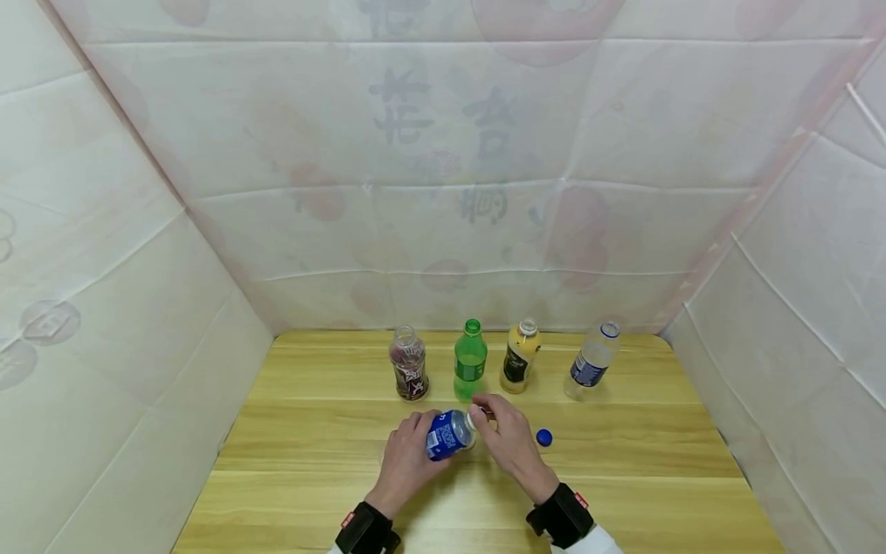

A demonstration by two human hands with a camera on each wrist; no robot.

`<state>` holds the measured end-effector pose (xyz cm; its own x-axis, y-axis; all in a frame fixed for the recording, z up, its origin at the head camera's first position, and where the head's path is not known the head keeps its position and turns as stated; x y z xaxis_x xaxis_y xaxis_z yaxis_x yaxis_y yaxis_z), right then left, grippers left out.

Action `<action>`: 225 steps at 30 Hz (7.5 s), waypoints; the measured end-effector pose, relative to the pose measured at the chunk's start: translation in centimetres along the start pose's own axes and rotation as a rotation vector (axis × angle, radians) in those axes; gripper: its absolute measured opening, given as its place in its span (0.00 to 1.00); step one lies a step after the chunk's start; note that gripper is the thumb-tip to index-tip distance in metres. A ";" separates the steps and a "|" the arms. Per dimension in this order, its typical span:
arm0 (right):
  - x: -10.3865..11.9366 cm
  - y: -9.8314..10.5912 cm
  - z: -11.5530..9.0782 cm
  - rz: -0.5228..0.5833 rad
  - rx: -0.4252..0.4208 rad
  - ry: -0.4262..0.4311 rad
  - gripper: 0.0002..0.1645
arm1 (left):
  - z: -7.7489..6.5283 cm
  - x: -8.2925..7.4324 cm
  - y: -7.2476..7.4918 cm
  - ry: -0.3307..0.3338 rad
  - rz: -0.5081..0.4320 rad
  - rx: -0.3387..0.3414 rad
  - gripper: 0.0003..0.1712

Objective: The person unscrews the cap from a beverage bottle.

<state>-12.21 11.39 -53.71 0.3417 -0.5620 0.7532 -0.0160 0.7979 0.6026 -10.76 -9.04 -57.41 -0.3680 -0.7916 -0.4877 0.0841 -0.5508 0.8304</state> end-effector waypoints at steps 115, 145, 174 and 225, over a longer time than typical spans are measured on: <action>2.7 2.5 0.2 -0.017 -0.012 0.005 0.34 | 0.8 -0.8 0.3 0.071 -0.311 0.043 0.45; 3.0 2.6 0.3 -0.045 0.039 0.222 0.20 | 0.9 -0.3 -0.3 0.032 -0.215 0.021 0.45; 3.0 2.7 0.6 -0.062 0.027 0.001 0.21 | 0.8 -0.1 -0.5 0.028 -0.209 0.030 0.46; 2.4 4.9 0.8 0.049 0.196 0.135 0.23 | 0.5 0.8 0.2 0.042 -0.215 0.001 0.47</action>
<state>-12.23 13.76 -48.77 0.4580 -0.4792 0.7488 -0.2131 0.7586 0.6157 -11.50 -9.60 -57.51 -0.3389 -0.6665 -0.6640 0.0073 -0.7076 0.7065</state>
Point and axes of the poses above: each hand's wrist, its own z-axis towards the middle knuckle, its own y-axis out of the back of the hand, x = y × z, the point moved 1 cm from there along z, towards the middle knuckle, and after that the axes turned 5 degrees about x, right-handed, at the moved point
